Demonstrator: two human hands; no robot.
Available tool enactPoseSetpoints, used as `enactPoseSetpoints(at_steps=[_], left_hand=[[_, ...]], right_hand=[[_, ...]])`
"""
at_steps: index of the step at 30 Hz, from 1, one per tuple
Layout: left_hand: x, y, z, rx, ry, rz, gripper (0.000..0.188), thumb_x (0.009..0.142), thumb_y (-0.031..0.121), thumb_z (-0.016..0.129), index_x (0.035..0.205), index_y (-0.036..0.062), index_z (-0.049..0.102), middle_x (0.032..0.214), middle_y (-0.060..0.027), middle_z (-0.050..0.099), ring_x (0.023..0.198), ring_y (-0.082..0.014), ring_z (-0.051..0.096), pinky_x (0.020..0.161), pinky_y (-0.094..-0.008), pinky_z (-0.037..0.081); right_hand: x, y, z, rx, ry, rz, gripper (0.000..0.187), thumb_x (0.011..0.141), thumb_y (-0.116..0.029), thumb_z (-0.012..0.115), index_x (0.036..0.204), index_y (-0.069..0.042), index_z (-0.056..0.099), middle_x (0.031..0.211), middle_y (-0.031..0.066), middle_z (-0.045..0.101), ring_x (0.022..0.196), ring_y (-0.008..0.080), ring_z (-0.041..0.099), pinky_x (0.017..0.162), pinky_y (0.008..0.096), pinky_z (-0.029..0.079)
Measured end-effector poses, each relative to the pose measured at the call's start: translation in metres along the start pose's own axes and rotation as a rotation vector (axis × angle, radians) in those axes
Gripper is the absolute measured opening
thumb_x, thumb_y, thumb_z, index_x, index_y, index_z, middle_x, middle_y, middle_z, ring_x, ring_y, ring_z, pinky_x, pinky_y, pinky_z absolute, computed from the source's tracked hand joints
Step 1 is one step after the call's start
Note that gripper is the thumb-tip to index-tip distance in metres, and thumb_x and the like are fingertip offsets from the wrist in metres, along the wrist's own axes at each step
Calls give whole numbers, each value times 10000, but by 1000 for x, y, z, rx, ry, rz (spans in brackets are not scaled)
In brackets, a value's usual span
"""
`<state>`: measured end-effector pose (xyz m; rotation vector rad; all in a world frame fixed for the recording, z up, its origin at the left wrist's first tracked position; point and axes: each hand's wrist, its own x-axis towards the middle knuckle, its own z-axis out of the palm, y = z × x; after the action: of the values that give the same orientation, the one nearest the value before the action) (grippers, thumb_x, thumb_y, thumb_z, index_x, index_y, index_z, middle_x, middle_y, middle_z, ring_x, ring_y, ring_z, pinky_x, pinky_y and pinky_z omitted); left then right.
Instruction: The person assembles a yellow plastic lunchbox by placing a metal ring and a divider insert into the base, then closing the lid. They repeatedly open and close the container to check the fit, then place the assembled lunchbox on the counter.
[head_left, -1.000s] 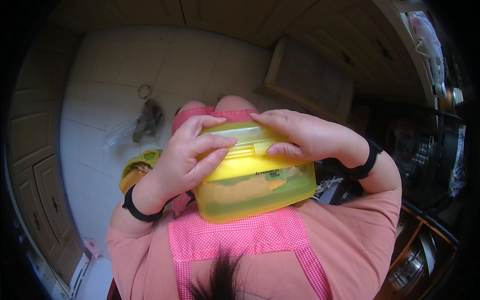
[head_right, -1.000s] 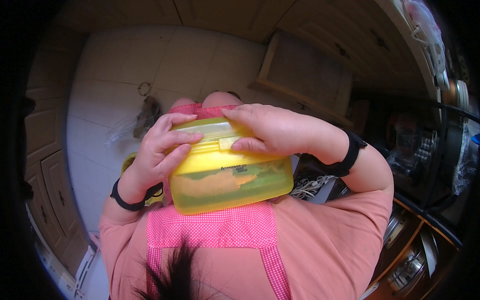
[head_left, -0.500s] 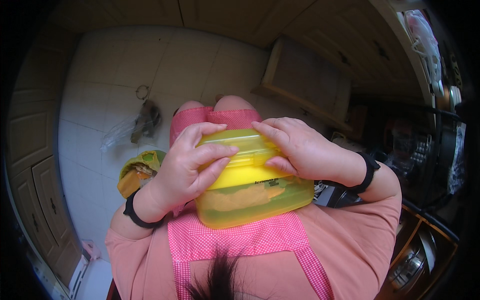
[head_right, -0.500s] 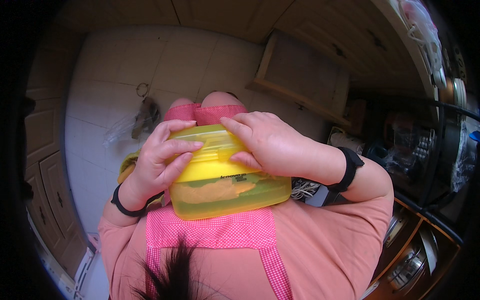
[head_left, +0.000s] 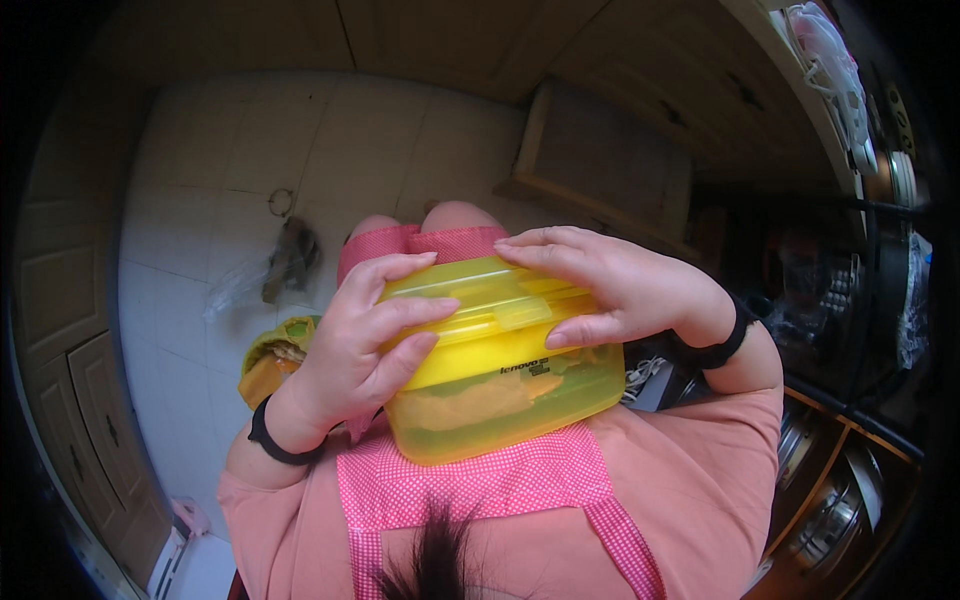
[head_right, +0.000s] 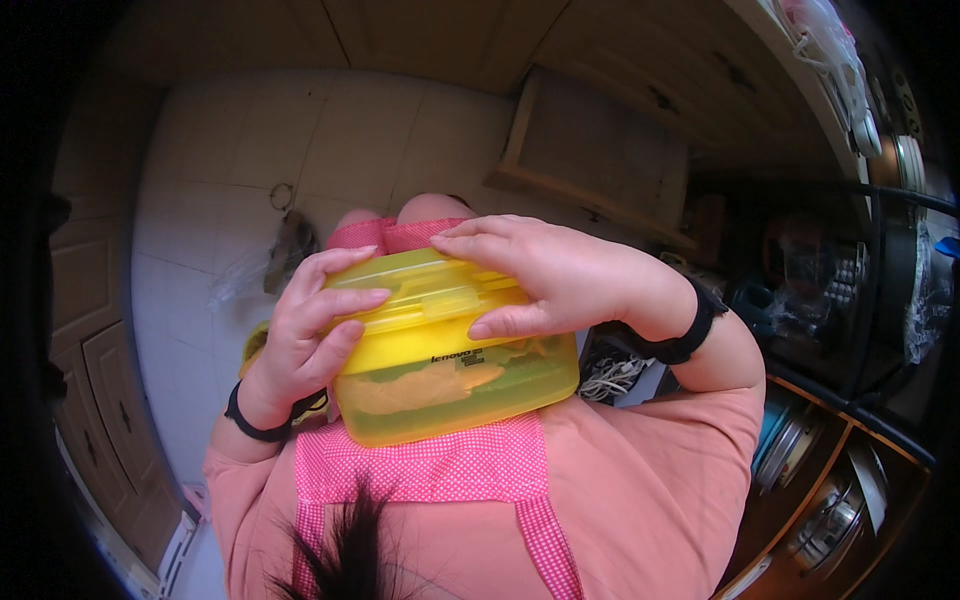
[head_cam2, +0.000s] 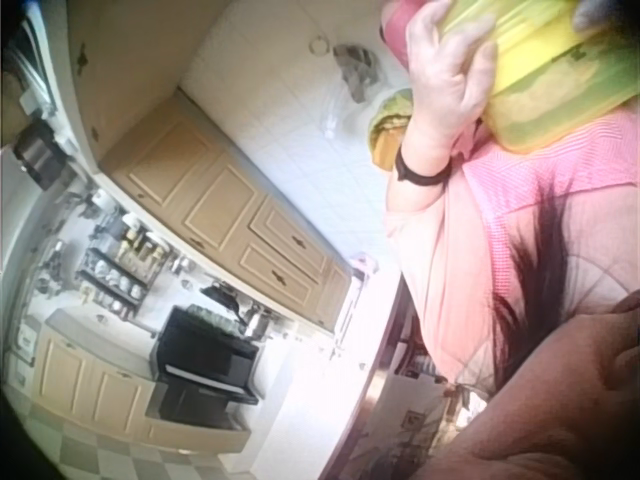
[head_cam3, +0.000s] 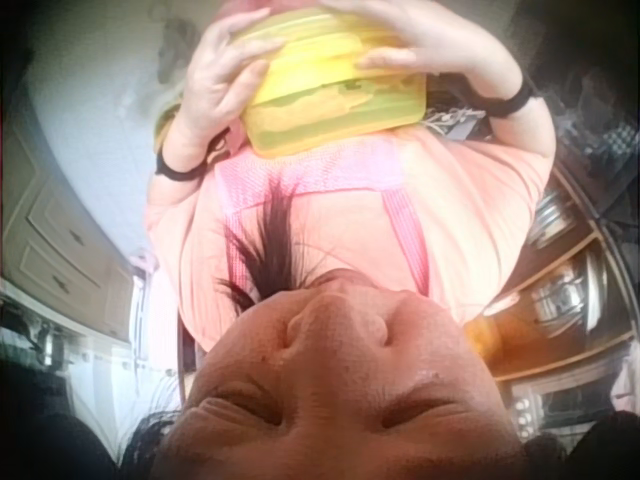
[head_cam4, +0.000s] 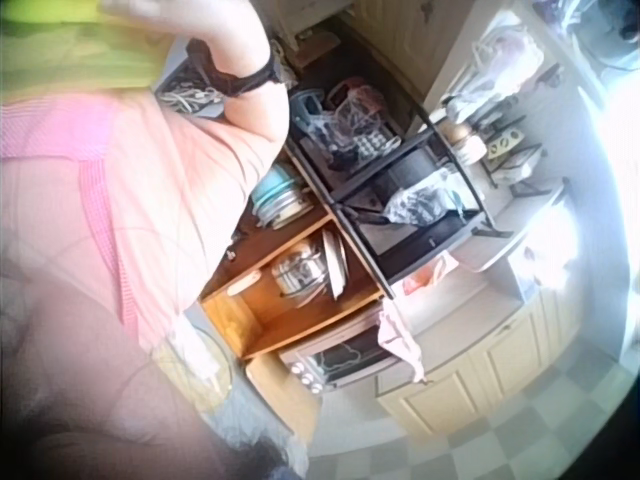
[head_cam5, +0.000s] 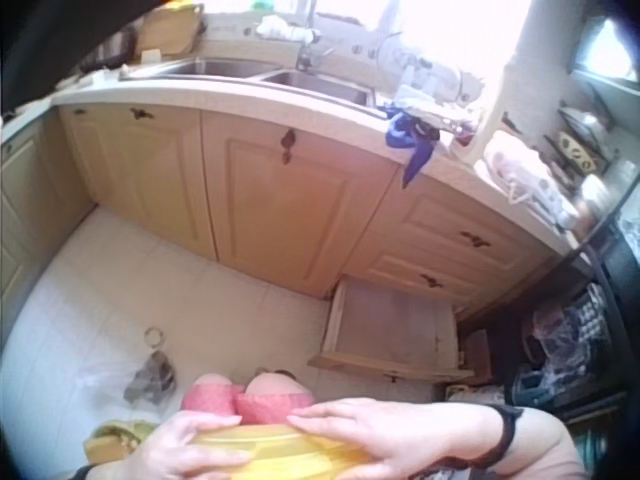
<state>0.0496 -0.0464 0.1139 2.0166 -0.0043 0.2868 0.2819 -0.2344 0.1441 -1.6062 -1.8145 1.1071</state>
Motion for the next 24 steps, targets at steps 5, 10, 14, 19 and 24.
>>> enactPoseSetpoints(at_steps=[5,10,14,19,24], left_hand=[[1,-3,1,-4,-23,14,317,835,139,643,1148,96,655,1279,-191,516,1166,-344,504,1006,-413,398],[-1,0,3,10,-31,6,378,801,162,657,1171,92,625,1289,-211,482,1178,-375,478,1013,-437,383],[-4,2,6,49,-23,5,381,814,95,596,1193,100,632,1318,-191,467,1212,-341,463,1036,-413,366],[-4,3,9,64,-1,-8,336,820,90,599,1149,103,666,1296,-188,497,1199,-333,477,1029,-404,377],[-4,2,10,37,-1,-29,324,824,93,595,1138,99,673,1294,-186,500,1187,-328,489,1027,-400,379]], right_hand=[[2,2,0,63,-23,107,663,925,-347,601,1416,23,351,1327,227,481,1195,378,491,1024,404,398],[3,-2,4,-86,-54,90,701,929,-392,581,1425,27,315,1308,243,480,1199,385,483,1036,402,384],[2,-12,7,-140,-79,157,694,945,-459,508,1411,24,329,1304,248,472,1184,398,472,1027,414,383],[-1,-21,15,-243,-28,187,653,937,-435,521,1385,15,369,1287,241,483,1162,396,483,1015,423,389],[-2,-22,21,-293,20,194,659,933,-460,517,1385,1,383,1288,236,487,1158,394,485,1012,442,387]])
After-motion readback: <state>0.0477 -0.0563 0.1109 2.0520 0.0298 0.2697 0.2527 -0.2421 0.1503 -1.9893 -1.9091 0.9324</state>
